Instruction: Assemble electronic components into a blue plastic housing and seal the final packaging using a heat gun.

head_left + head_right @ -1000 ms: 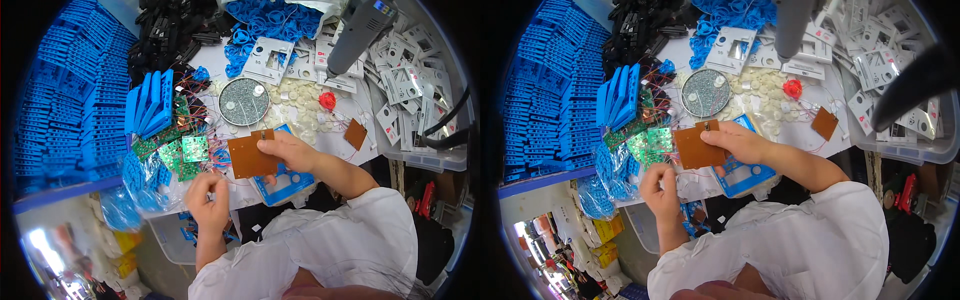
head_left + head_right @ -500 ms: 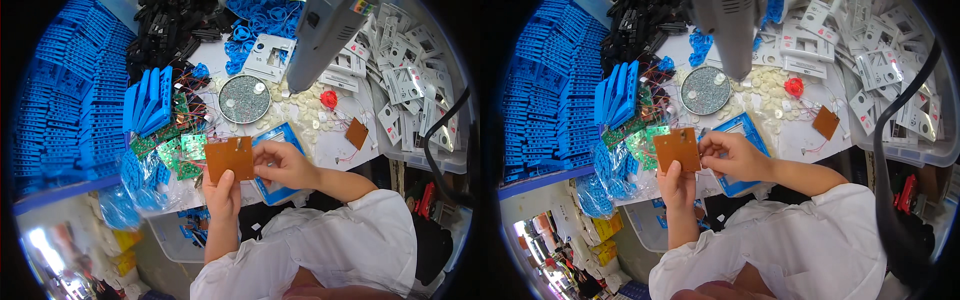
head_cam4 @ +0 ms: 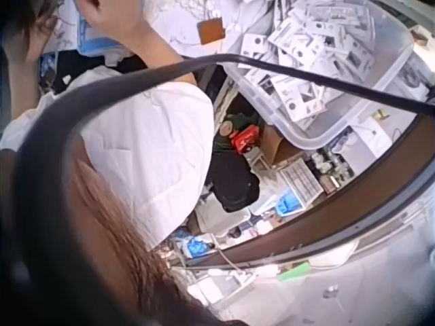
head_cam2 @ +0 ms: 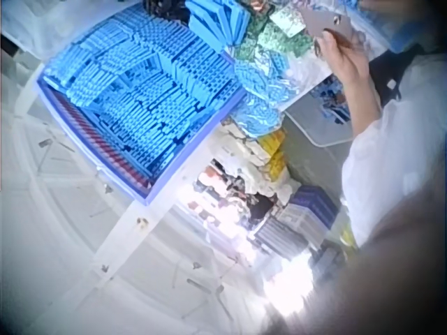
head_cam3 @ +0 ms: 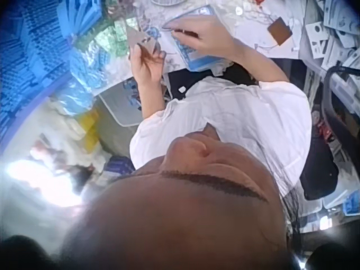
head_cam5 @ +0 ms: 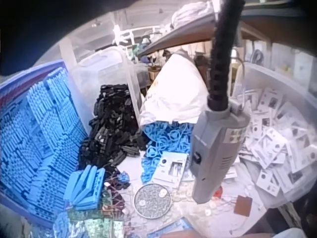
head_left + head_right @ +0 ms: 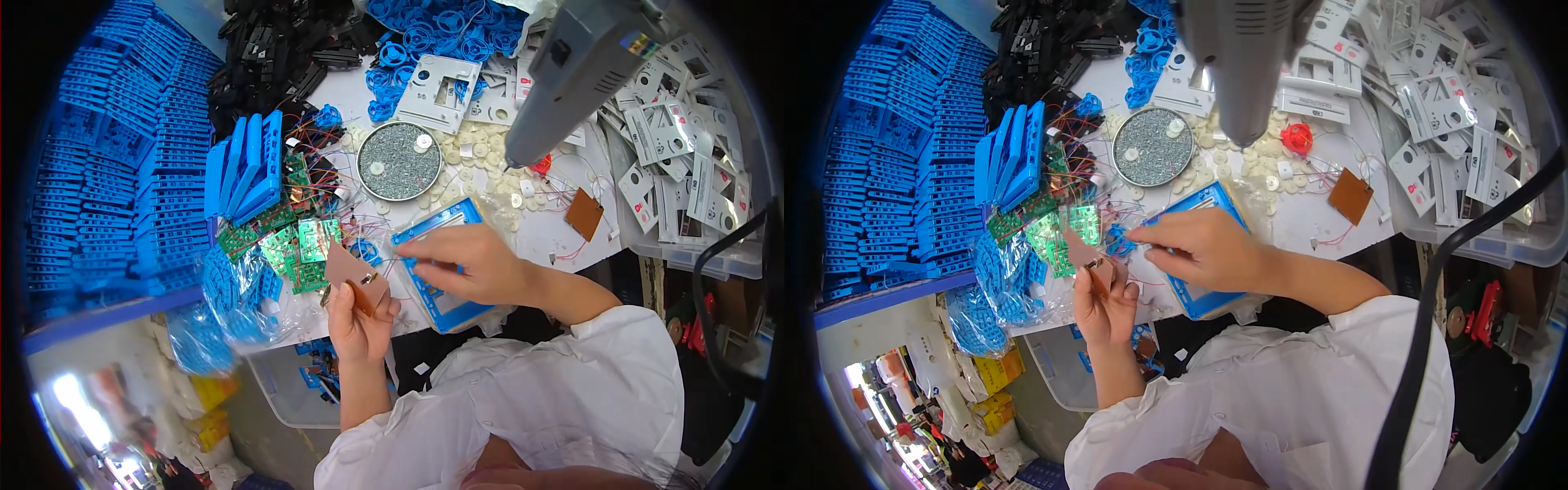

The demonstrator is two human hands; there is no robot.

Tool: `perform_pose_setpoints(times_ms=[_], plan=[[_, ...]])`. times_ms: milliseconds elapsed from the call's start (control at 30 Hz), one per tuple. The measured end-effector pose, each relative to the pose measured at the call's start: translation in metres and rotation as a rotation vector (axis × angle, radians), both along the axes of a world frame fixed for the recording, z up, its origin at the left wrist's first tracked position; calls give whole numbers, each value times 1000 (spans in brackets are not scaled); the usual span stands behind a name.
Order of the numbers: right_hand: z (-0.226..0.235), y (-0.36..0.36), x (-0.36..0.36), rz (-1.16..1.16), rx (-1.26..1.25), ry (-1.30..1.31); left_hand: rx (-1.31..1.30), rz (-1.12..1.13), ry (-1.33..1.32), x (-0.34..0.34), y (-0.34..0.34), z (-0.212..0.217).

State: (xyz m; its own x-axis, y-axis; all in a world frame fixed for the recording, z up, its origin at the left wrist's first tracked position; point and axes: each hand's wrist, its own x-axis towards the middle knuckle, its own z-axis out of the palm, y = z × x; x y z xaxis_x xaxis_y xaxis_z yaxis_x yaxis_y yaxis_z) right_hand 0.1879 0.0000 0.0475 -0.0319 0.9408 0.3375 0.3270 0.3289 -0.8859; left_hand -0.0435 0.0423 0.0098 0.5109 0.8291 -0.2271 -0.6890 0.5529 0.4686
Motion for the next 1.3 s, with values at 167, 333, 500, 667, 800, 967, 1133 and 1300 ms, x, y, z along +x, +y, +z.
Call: perform_pose_setpoints(times_ms=[167, 333, 500, 667, 800, 967, 1133, 1300], plan=[[-25, 8, -22, -26, -1, 72, 90, 168, 219, 17, -3, 14], [-26, 7, -29, 66, -135, 20, 227, 176, 234, 21, 0, 22], [-7, -15, -7, 46, -81, -75, 378, 85, 270, 14, -2, 14], [33, -27, 29, -35, 269, -117, 656, -63, 637, 17, -6, 29], [45, -18, 32, 141, -302, 18, 808, -146, 748, 28, -14, 37], [36, -23, 51, 378, -442, -140, 1013, -386, 921, 22, -26, 38], [40, -58, 53, 378, -480, -311, 850, -651, 904, 19, -56, 37], [-8, -59, 58, 241, -580, -147, 127, -641, 499, 12, -79, 18]])
